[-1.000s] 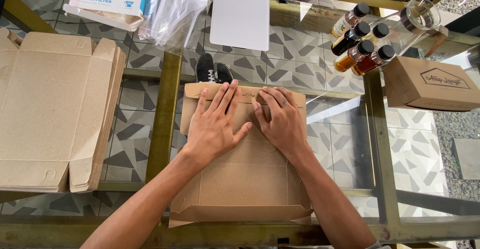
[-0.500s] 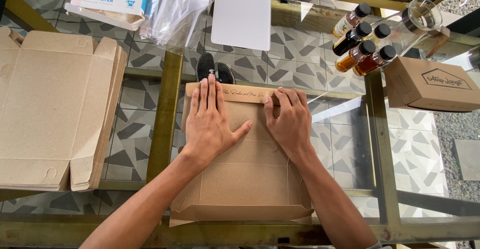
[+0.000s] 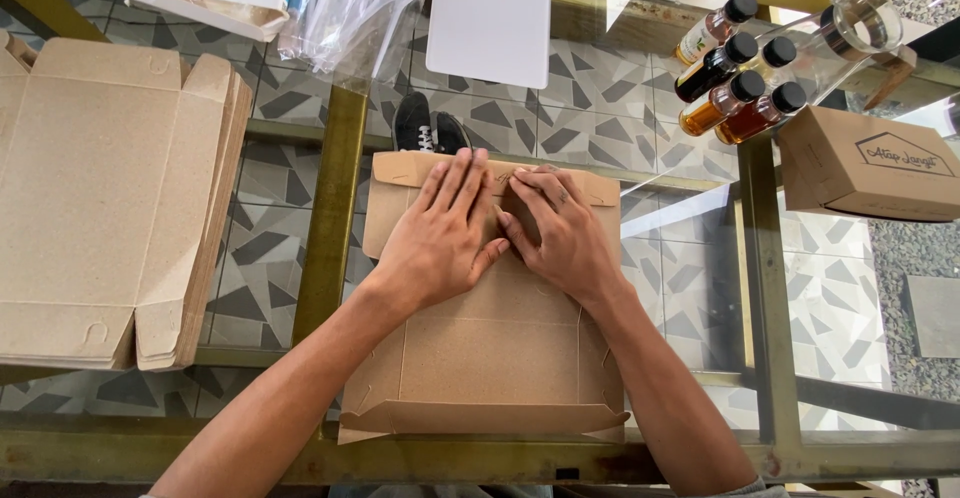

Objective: Assembling a cardboard box by folding pre-scored flaps and interlocking them on a glass table.

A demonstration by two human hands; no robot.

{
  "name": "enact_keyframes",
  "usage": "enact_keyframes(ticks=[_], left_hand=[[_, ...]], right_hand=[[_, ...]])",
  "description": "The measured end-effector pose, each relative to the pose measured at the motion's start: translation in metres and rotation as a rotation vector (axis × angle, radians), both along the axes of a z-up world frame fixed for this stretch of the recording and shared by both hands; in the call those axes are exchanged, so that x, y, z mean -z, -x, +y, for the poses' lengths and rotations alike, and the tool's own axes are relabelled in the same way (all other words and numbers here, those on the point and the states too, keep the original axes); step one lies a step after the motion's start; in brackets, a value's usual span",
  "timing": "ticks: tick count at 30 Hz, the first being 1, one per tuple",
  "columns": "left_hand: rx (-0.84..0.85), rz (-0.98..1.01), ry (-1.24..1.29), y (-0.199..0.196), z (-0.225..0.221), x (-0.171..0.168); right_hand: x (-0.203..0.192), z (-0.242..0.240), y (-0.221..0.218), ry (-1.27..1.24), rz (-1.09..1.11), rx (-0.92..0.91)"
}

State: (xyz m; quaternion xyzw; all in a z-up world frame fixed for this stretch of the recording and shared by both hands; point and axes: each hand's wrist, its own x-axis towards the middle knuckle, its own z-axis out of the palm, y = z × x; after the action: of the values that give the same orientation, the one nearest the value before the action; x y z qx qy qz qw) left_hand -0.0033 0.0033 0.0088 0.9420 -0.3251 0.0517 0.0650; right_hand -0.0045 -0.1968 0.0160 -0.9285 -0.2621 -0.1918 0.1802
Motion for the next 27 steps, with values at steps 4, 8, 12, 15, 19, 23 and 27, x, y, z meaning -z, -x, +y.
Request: enact_keyframes(ticks=[4,8,12,15,19,23,27], left_hand=[[0.092,-0.081,0.037,-0.001,0.0,0.006],[0.081,-0.065,0.062,-0.001,0.0,0.005],[0.02,-0.051,0.11,0.0,-0.002,0.008],[-0.04,-0.055,0.151,0.0,-0.003,0.009],[-0.142,-0.057,0.206,-0.001,-0.003,0.011],[-0.22,-0.043,0.207,0.005,-0.002,0.003],[-0.296,-0.001,0.159,0.002,0.0,0.0]], right_hand=[[-0.001,0.001,-0.001,0.014,0.01,-0.11],[-0.012,0.005,0.002,0.024,0.021,-0.1],[-0.014,0.007,0.002,0.013,0.035,-0.001],[-0.014,0.005,0.002,0.003,0.016,0.063],[0.001,-0.003,-0.001,0.001,-0.037,0.161],[-0.001,-0.003,0.004,0.009,-0.06,0.181],[0.001,-0.004,0.001,-0.029,-0.116,0.165]])
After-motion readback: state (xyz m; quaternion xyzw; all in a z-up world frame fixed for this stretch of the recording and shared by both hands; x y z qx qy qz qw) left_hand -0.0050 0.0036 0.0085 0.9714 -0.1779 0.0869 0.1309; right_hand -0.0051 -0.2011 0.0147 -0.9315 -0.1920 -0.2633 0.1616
